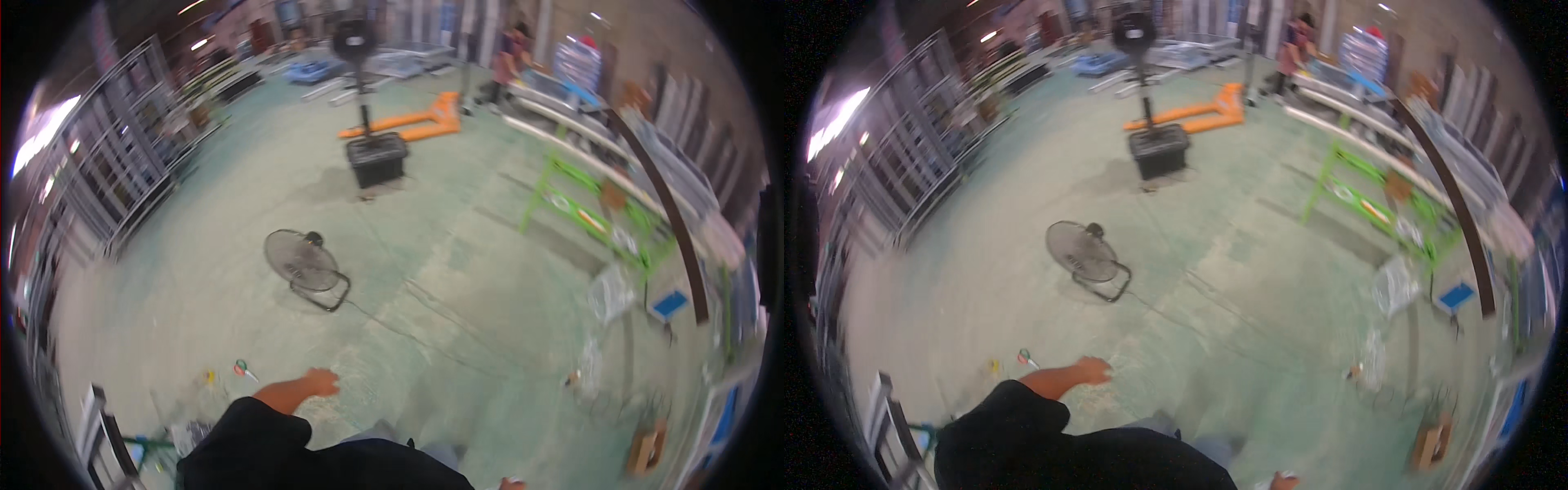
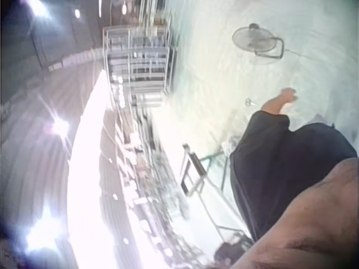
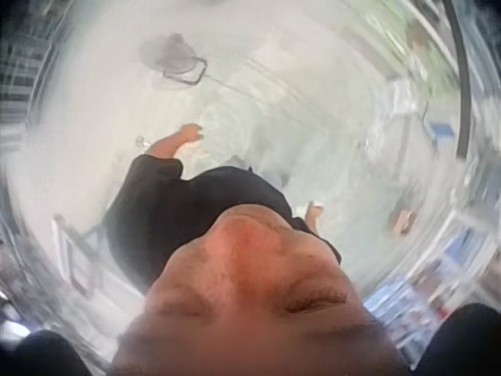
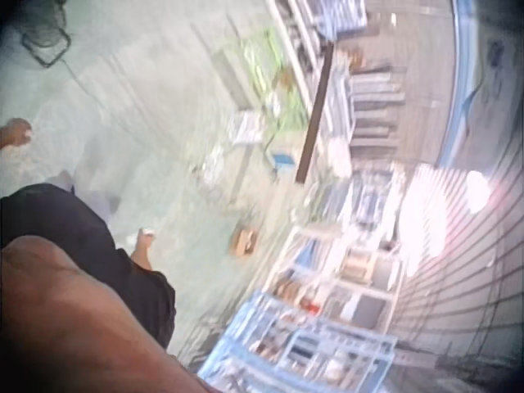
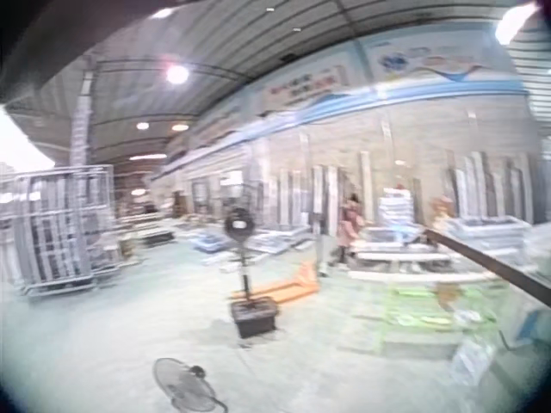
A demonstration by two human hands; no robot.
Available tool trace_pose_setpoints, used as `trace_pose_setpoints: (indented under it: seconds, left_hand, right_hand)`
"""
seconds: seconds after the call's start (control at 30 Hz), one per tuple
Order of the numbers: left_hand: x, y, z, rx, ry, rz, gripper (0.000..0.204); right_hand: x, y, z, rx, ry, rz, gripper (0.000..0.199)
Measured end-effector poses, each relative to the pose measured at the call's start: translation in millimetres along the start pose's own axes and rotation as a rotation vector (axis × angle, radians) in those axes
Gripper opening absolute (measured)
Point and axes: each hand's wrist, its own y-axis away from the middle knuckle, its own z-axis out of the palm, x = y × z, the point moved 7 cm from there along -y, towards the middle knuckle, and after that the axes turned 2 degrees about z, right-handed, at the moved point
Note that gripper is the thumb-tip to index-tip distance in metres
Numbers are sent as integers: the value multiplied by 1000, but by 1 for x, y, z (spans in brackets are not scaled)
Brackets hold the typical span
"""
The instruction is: The person retrieves tape and joins a coworker at a workbench to apply protective tape along the edges of a metal window frame, smoothing and pressing the tape down by hand.
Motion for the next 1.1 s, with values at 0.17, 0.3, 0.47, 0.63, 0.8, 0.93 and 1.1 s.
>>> trace_pose_setpoints:
  seconds: [0.17,0.3,0.47,0.63,0.8,0.93,1.1]
  left_hand:
    - [-172,144,6,159,226,-564,59]
    - [-177,230,119,106,536,-909,61]
    - [-77,243,224,126,1137,-1184,59]
    - [86,133,264,272,1461,-916,46]
    - [144,111,245,619,1977,-1212,44]
    - [144,103,242,541,2067,-1398,52]
    - [88,109,278,538,1980,-1339,53]
  right_hand:
    - [-215,-31,-21,-476,120,-159,99]
    - [-397,-52,-33,-548,209,-458,84]
    - [-599,-102,-45,-681,437,-865,67]
    - [-883,-157,0,-735,672,-1343,67]
    - [-1111,-81,-26,-396,950,-1524,66]
    - [-1208,19,-15,-202,996,-1582,67]
    - [-1226,170,29,-525,527,-1744,62]
